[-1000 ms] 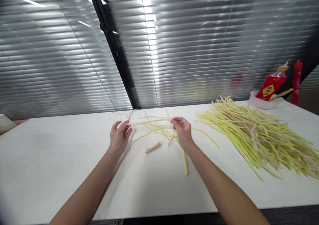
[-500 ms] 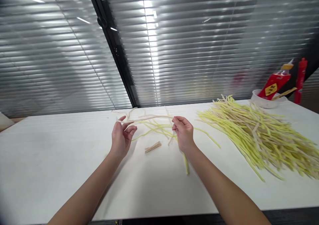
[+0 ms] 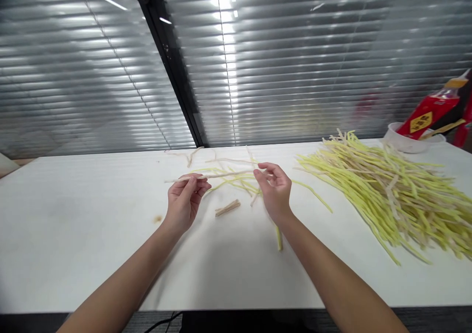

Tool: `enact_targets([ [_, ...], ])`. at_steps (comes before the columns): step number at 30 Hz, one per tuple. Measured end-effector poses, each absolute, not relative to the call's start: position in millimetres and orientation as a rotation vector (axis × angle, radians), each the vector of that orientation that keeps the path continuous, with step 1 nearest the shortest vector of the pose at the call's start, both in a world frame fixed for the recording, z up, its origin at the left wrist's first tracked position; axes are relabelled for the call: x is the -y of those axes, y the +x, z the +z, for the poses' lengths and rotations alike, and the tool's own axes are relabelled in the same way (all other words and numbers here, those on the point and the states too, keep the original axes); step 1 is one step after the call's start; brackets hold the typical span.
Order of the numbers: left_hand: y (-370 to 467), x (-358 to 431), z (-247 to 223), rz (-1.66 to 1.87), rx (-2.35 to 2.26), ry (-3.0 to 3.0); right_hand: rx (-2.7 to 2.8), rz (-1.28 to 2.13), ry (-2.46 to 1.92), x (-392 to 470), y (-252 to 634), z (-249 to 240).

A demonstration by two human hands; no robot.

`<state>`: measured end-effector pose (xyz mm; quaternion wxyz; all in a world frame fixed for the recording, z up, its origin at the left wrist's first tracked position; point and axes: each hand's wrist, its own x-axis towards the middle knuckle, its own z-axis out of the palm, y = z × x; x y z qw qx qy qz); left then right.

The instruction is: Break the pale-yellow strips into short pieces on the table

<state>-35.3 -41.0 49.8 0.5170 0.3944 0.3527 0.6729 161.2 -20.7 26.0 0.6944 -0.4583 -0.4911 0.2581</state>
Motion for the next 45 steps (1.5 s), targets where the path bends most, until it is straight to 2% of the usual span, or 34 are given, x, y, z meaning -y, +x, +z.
enact_targets([
  [4, -32.5, 43.4, 48.7, 1.632, -0.862, 0.914, 1.508, -0.145, -1.182, 30.6, 160.4, 26.8],
  [7, -29.5, 46.1, 49.0, 1.615, -0.918, 0.886, 1.705, -0.356, -1.141, 36.8, 156.3, 22.8],
  [21, -21.2, 53.4, 39.7, 1.419, -1.058, 1.002, 2.041, -0.204, -0.865, 44.1, 151.0, 19.0],
  [45, -17.7, 49.1, 34.3, 1.211, -0.93, 1.197, 2.219, -0.127, -0.817, 34.2, 152.0, 11.5],
])
